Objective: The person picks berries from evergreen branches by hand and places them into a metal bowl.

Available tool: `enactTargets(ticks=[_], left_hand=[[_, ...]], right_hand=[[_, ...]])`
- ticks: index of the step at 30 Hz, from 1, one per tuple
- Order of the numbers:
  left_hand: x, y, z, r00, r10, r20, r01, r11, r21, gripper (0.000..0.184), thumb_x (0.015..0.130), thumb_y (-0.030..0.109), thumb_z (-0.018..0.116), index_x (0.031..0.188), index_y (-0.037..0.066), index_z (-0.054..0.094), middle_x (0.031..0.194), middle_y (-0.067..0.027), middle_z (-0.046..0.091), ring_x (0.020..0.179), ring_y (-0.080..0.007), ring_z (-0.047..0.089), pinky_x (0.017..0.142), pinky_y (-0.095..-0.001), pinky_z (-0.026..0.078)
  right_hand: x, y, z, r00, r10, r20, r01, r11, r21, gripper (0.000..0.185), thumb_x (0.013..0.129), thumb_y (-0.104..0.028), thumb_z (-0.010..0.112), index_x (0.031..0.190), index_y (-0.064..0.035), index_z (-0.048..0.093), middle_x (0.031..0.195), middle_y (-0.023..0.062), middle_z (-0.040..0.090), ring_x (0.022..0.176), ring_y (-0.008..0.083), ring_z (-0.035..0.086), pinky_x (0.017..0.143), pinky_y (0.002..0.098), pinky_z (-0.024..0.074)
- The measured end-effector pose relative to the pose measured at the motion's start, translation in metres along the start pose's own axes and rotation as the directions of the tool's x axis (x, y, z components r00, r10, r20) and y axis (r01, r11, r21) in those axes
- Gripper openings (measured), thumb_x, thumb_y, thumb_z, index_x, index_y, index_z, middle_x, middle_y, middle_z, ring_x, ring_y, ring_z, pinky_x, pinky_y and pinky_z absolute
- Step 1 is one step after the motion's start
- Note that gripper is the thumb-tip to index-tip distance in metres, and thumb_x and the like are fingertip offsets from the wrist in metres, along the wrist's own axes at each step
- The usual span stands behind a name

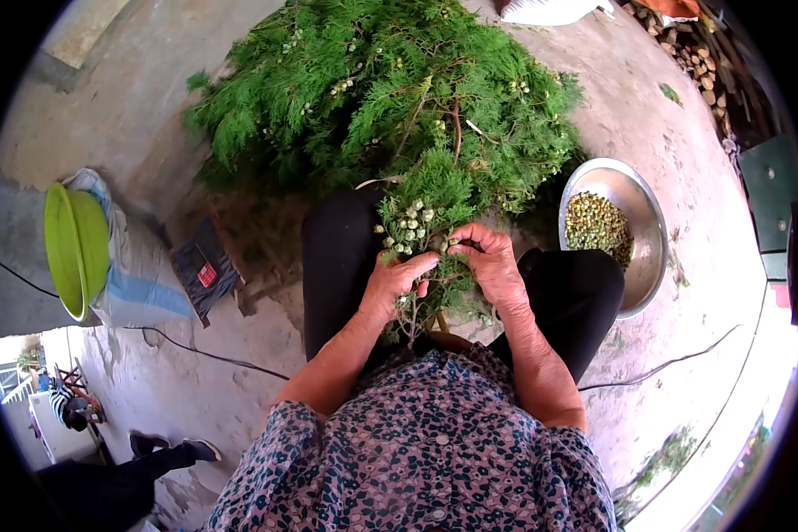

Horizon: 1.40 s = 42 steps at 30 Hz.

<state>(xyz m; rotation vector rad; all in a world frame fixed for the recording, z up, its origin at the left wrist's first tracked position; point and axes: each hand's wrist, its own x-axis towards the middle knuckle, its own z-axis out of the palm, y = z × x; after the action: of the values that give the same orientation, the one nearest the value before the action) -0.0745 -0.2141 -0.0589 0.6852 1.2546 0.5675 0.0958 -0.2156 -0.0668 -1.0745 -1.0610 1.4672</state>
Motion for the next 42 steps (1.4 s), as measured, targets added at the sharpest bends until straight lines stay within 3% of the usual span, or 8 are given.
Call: enactTargets(ticks=[6, 8, 13, 15, 18, 27, 37, 42], left_hand=[[-0.004, 0.002, 0.007, 0.999, 0.029, 0.015, -0.026, 0.986, -0.162, 0.020, 0.075, 0.008, 0.064, 0.091, -0.002, 0.064, 0.087, -0.0078, 0.063, 0.066, -0.0133, 0.058, 0.045, -0.0226, 0.042], [-0.002, -0.005, 0.001, 0.970, 0.193, 0.145, -0.182, 0.980, -0.083, 0.021, 0.076, 0.012, 0.062, 0.092, -0.003, 0.063, 0.085, -0.0071, 0.063, 0.066, -0.0131, 0.057, 0.047, -0.0246, 0.042], [-0.003, -0.006, -0.007, 0.988, 0.149, 0.030, -0.151, 0.986, 0.064, 0.033, 0.081, 0.024, 0.053, 0.104, 0.002, 0.061, 0.060, -0.0015, 0.058, 0.053, -0.0090, 0.048, 0.057, -0.0240, 0.035], [0.015, -0.031, -0.018, 0.858, 0.470, 0.206, -0.440, 0.881, -0.174, 0.031, 0.080, 0.021, 0.056, 0.102, 0.001, 0.061, 0.067, -0.0015, 0.060, 0.053, -0.0084, 0.048, 0.053, -0.0238, 0.036], [0.000, 0.006, 0.000, 1.000, -0.023, 0.005, 0.023, 0.996, 0.082, 0.030, 0.079, 0.021, 0.060, 0.101, 0.001, 0.062, 0.079, -0.0032, 0.063, 0.053, -0.0083, 0.049, 0.051, -0.0216, 0.036], [0.003, 0.000, 0.000, 0.998, 0.014, 0.065, -0.014, 1.000, -0.014, 0.024, 0.078, 0.023, 0.063, 0.092, 0.003, 0.065, 0.075, 0.0001, 0.061, 0.048, -0.0078, 0.047, 0.045, -0.0212, 0.034], [0.002, 0.001, 0.006, 1.000, 0.020, 0.020, -0.021, 0.999, 0.034, 0.019, 0.073, 0.016, 0.068, 0.083, 0.002, 0.064, 0.073, -0.0026, 0.061, 0.045, -0.0096, 0.049, 0.040, -0.0212, 0.037], [-0.004, 0.004, 0.007, 0.999, 0.033, 0.039, -0.030, 0.998, -0.054, 0.021, 0.074, 0.014, 0.066, 0.091, 0.000, 0.063, 0.077, -0.0028, 0.062, 0.052, -0.0110, 0.053, 0.045, -0.0235, 0.043]], right_hand=[[-0.004, 0.005, 0.003, 0.982, -0.004, -0.190, 0.019, 0.997, 0.075, 0.023, 0.075, 0.015, 0.044, 0.086, 0.0012, 0.059, 0.080, 0.0022, 0.058, 0.075, 0.0110, 0.054, 0.073, 0.0221, 0.0445], [-0.005, 0.005, 0.001, 0.919, -0.288, -0.270, 0.179, 0.913, -0.366, 0.017, 0.079, 0.010, 0.044, 0.085, 0.0014, 0.057, 0.073, 0.0009, 0.056, 0.063, 0.0093, 0.052, 0.061, 0.0204, 0.0443], [-0.003, -0.010, -0.036, 0.919, 0.087, -0.385, -0.034, 0.989, 0.142, 0.005, 0.084, -0.005, 0.050, 0.085, -0.0042, 0.055, 0.063, 0.0009, 0.052, 0.048, 0.0076, 0.044, 0.042, 0.0183, 0.0329], [-0.002, -0.003, -0.028, 0.961, 0.192, -0.202, -0.058, 0.847, 0.528, 0.006, 0.082, -0.004, 0.051, 0.084, -0.0030, 0.056, 0.073, 0.0052, 0.058, 0.055, 0.0105, 0.049, 0.047, 0.0213, 0.0381], [-0.005, -0.007, -0.020, 0.958, 0.258, -0.126, -0.125, 0.770, 0.626, 0.007, 0.082, -0.009, 0.054, 0.084, -0.0026, 0.055, 0.081, 0.0092, 0.059, 0.062, 0.0140, 0.054, 0.051, 0.0238, 0.0419], [-0.011, 0.021, -0.020, 0.976, 0.198, 0.093, -0.219, 0.880, 0.422, 0.022, 0.078, -0.009, 0.062, 0.099, -0.0042, 0.058, 0.079, -0.0012, 0.060, 0.053, 0.0040, 0.050, 0.046, 0.0173, 0.0404], [-0.015, 0.010, -0.010, 0.956, -0.015, -0.294, -0.026, 0.990, -0.135, 0.008, 0.080, -0.001, 0.057, 0.086, -0.0040, 0.062, 0.064, -0.0045, 0.055, 0.050, 0.0026, 0.041, 0.044, 0.0171, 0.0340], [-0.012, -0.005, -0.021, 0.936, 0.244, -0.255, -0.143, 0.923, 0.357, 0.010, 0.082, -0.004, 0.053, 0.090, -0.0042, 0.058, 0.072, 0.0001, 0.057, 0.058, 0.0067, 0.050, 0.049, 0.0181, 0.0389]])
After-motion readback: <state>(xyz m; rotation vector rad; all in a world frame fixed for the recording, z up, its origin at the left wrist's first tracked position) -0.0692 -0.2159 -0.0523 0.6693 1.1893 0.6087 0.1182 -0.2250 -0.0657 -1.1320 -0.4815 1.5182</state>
